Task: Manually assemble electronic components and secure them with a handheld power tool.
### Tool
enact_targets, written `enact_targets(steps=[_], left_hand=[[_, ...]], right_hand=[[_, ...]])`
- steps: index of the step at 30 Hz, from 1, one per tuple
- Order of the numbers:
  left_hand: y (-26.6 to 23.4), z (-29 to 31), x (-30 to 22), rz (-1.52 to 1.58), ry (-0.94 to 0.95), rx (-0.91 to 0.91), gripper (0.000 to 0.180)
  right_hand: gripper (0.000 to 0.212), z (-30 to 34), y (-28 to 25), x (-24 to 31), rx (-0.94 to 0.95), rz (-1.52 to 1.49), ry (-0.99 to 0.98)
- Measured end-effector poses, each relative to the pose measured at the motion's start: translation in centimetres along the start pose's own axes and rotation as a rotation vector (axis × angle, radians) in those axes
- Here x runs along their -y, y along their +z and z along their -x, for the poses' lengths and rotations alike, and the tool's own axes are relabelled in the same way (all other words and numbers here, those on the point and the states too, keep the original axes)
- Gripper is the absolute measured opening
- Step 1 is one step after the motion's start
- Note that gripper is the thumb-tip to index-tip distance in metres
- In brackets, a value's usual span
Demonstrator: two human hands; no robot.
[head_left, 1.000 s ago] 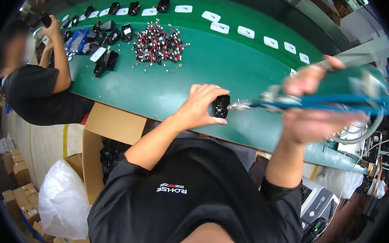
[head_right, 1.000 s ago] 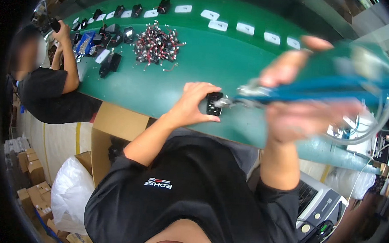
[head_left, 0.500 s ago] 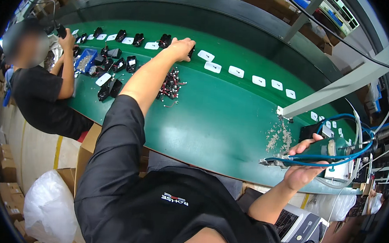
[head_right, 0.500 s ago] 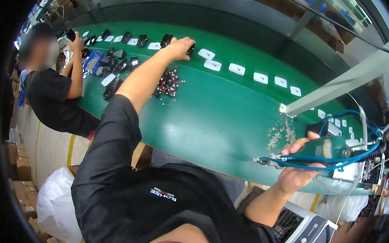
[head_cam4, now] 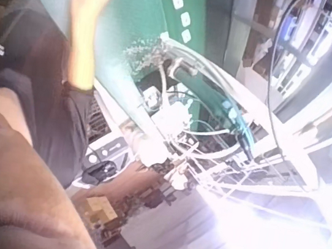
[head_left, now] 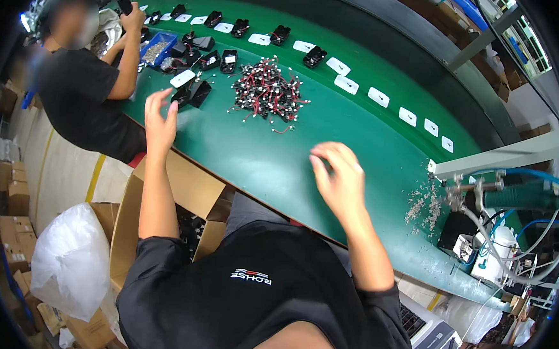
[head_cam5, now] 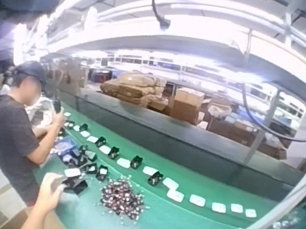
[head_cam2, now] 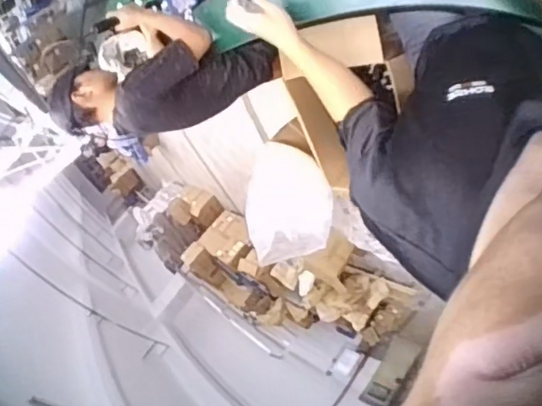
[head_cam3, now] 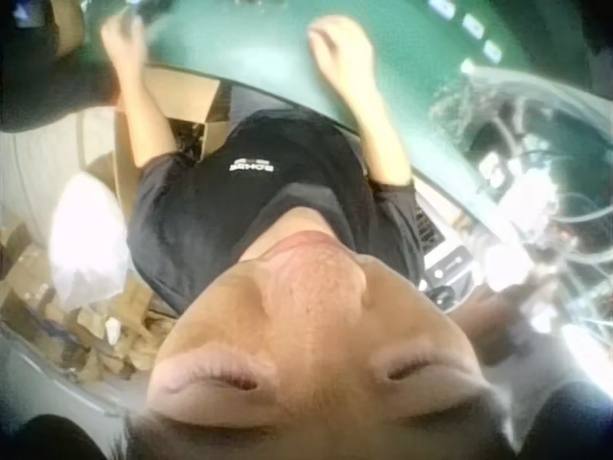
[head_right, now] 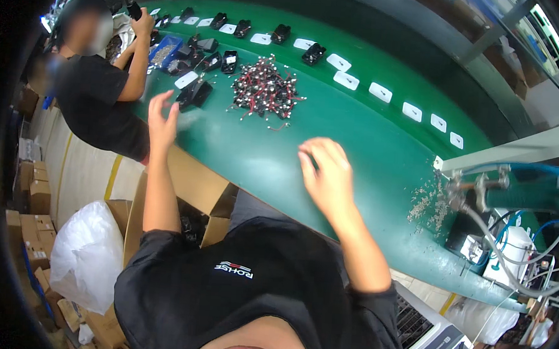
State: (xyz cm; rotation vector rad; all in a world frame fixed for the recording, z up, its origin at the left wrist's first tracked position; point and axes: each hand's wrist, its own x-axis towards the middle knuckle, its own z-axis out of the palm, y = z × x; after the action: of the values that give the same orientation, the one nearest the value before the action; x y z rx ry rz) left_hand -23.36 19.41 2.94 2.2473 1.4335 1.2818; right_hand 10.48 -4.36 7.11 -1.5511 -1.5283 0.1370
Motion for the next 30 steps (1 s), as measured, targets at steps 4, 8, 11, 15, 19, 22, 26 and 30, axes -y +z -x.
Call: enact_targets(steps=[4, 8, 11, 15, 19, 22, 26, 30], left_hand=[[-0.9, 4.2, 2.4, 0.033, -0.148, 0.028, 0.046], [1.3, 3.8, 1.6, 0.039, -0.068, 0.015, 0.052], [2.2, 2.0, 0.3, -0.093, 0.044, 0.104, 0.067], [1.7, -0.2, 1.1, -0.313, 0.017, 0.214, 0.082], [2.6, -0.7, 2.1, -0.267, -0.006, 0.303, 0.079], [3.7, -0.4, 1.2, -0.287, 0.031, 0.270, 0.075], [4.0, 0.5, 1.5, -0.322, 0.092, 0.222, 0.067], [3.2, 1.1, 2.0, -0.287, 0.105, 0.213, 0.064]], right_hand=[[0.019, -1.9, 8.3, -4.9, 0.046, 0.047, 0.088], [0.028, -2.5, 10.7, -5.4, -0.066, 0.168, 0.161], [0.023, -2.3, 10.4, -6.9, -0.007, 0.166, 0.161], [0.014, -1.9, 8.1, -5.8, -0.027, -0.029, 0.288], [0.013, -4.6, 6.3, -8.9, -0.185, 0.013, 0.330], [0.016, -7.2, 6.8, -11.9, -0.216, 0.092, 0.331], [0.014, -8.6, 6.8, -11.3, -0.223, 0.242, 0.259], [0.016, -9.8, 7.4, -9.3, -0.100, 0.154, 0.167]])
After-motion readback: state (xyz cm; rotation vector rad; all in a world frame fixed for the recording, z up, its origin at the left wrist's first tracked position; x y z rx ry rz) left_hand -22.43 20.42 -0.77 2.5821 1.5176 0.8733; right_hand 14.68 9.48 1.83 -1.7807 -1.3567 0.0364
